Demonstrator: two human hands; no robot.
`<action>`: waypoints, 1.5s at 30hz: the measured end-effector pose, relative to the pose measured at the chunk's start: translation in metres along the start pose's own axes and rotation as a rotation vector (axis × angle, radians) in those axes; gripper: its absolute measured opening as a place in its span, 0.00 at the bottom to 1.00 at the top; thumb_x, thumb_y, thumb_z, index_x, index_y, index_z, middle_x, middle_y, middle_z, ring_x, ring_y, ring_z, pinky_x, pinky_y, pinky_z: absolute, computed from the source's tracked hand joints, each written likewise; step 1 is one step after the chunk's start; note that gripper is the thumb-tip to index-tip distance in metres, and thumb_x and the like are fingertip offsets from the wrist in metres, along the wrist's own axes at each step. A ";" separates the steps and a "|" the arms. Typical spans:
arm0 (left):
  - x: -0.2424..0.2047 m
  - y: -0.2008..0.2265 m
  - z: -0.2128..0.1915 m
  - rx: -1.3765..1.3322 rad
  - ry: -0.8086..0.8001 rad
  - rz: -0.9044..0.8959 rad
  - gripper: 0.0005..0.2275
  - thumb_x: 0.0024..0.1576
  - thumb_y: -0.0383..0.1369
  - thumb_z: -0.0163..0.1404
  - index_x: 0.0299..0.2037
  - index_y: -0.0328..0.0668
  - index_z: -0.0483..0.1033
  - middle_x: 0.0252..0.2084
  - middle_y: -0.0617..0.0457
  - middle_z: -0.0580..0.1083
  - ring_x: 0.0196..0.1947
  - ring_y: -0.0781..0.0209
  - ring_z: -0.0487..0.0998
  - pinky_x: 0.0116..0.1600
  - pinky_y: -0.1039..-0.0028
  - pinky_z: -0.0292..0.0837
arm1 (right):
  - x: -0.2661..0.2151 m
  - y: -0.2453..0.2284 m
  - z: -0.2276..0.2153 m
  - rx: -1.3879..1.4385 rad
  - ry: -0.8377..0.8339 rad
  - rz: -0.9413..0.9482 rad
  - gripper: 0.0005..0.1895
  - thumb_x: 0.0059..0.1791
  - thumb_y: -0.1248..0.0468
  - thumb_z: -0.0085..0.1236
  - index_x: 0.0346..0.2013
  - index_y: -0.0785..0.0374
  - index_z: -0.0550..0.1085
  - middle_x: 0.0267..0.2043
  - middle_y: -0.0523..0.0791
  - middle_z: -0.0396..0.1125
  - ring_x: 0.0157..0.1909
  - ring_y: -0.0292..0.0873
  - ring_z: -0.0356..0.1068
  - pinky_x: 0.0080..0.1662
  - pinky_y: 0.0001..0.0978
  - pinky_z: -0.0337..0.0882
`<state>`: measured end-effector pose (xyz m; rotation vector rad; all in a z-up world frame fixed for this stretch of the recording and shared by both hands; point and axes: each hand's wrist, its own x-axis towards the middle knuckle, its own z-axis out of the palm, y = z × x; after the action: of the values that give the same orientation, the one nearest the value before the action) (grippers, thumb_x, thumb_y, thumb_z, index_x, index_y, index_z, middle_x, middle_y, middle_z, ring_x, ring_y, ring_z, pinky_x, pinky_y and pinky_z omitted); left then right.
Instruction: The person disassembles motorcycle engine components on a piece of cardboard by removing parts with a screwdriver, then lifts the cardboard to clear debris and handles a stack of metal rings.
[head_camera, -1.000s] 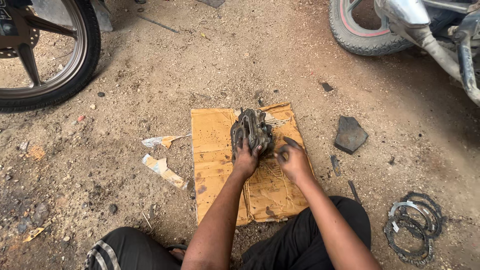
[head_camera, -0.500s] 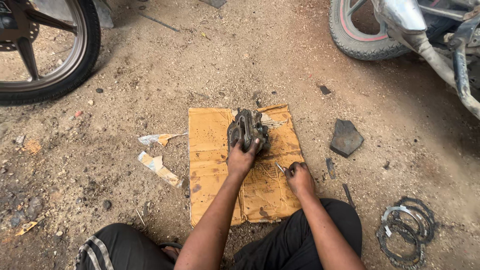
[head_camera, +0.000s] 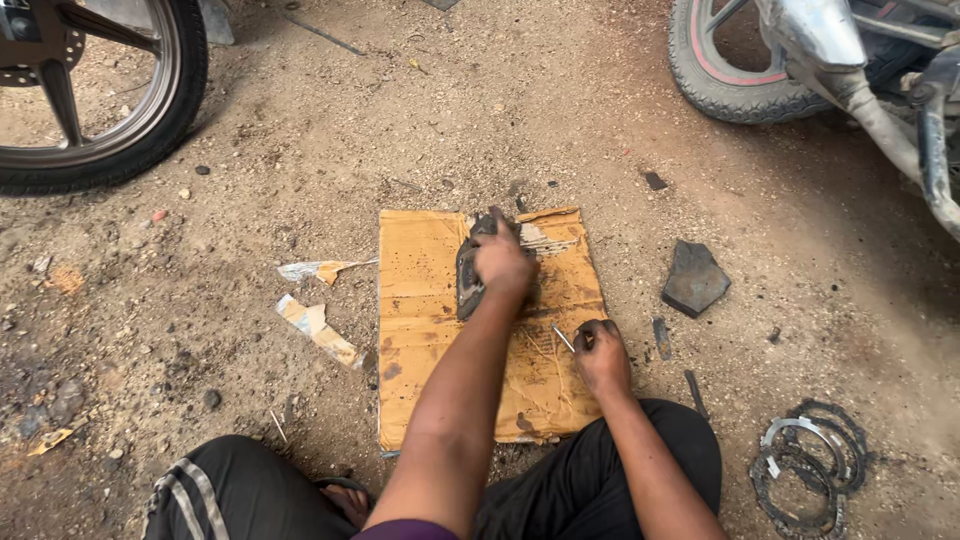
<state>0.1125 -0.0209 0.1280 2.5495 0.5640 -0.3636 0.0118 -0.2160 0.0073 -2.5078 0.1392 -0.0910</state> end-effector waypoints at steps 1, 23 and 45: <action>-0.002 -0.011 -0.008 -0.076 0.009 0.010 0.54 0.52 0.44 0.63 0.78 0.56 0.27 0.67 0.31 0.59 0.36 0.57 0.80 0.37 0.75 0.80 | 0.004 0.007 0.005 0.010 0.035 -0.034 0.10 0.52 0.59 0.57 0.43 0.60 0.78 0.52 0.48 0.70 0.46 0.48 0.75 0.50 0.42 0.75; -0.055 -0.123 0.001 -0.557 0.308 0.297 0.45 0.34 0.30 0.64 0.66 0.36 0.57 0.56 0.37 0.73 0.56 0.43 0.75 0.62 0.62 0.70 | 0.066 -0.043 0.087 1.626 -0.597 0.065 0.47 0.51 0.31 0.42 0.75 0.59 0.55 0.77 0.47 0.53 0.77 0.49 0.50 0.74 0.47 0.48; 0.078 -0.168 0.068 -0.127 0.468 0.425 0.56 0.35 0.30 0.77 0.73 0.28 0.51 0.75 0.33 0.51 0.71 0.19 0.54 0.66 0.40 0.51 | 0.074 -0.062 0.042 0.826 -0.259 -0.681 0.37 0.57 0.33 0.32 0.72 0.51 0.62 0.84 0.46 0.43 0.84 0.52 0.39 0.77 0.54 0.37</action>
<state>0.0951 0.1012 -0.0261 2.5430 0.1787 0.4134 0.0947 -0.1507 0.0128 -1.6219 -0.7182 -0.0756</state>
